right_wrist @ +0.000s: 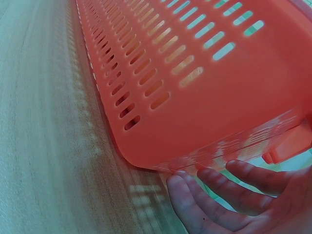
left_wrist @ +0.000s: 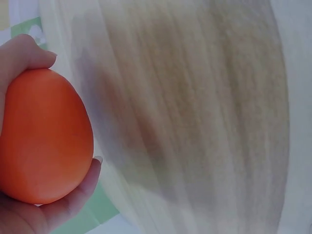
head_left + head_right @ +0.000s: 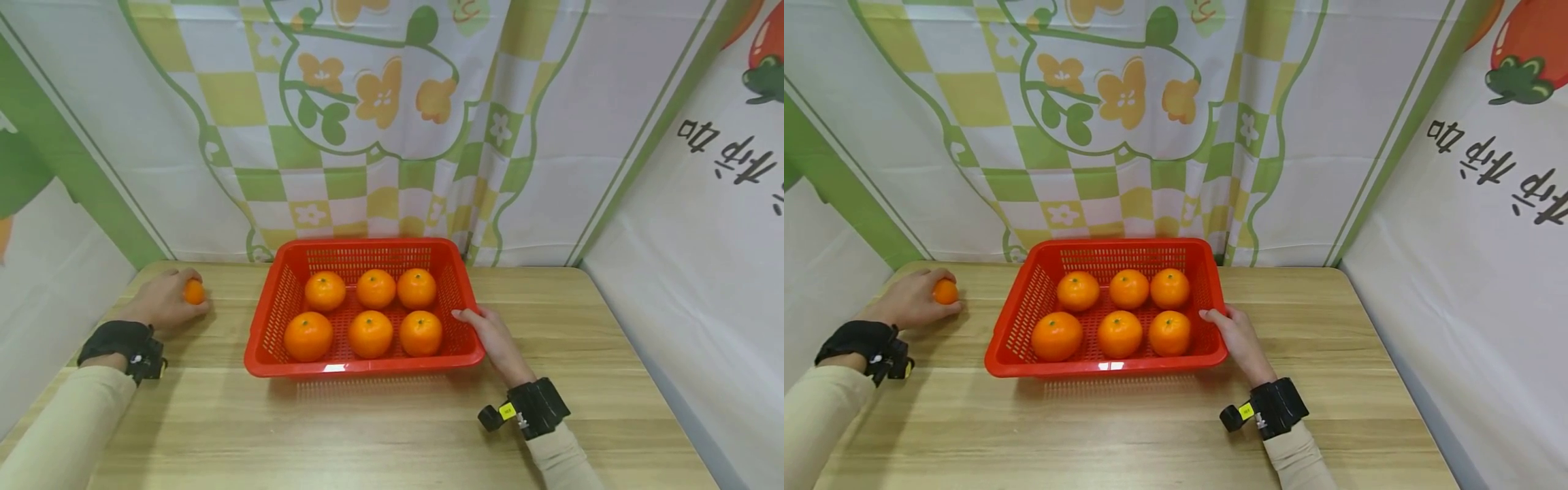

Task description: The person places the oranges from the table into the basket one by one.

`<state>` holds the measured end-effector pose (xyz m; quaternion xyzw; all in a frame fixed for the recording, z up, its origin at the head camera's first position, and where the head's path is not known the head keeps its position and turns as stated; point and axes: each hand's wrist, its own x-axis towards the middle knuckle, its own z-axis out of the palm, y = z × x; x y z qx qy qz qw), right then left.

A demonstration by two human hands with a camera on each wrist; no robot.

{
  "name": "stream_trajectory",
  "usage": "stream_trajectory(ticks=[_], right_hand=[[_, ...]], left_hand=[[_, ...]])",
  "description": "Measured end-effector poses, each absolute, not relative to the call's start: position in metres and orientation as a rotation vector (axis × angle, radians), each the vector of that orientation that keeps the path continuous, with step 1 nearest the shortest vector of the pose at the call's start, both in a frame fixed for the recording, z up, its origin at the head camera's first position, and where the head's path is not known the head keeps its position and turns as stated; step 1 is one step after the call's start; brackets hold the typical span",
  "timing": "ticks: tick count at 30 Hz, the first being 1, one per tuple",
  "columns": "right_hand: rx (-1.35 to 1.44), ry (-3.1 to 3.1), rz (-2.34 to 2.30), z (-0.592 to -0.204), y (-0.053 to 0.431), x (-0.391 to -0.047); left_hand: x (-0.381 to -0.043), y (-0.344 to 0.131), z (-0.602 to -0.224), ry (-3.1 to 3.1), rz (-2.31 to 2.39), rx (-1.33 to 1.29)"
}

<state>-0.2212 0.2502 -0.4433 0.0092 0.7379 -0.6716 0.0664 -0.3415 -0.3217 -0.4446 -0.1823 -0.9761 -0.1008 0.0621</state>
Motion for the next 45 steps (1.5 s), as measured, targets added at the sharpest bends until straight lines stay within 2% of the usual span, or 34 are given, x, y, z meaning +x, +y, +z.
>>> stream_trajectory(ticks=[45], right_hand=[[0.029, 2.255, -2.013, -0.446, 0.251, -0.222]], left_hand=[[-0.336, -0.275, -0.401, -2.778, -0.394, -0.694]])
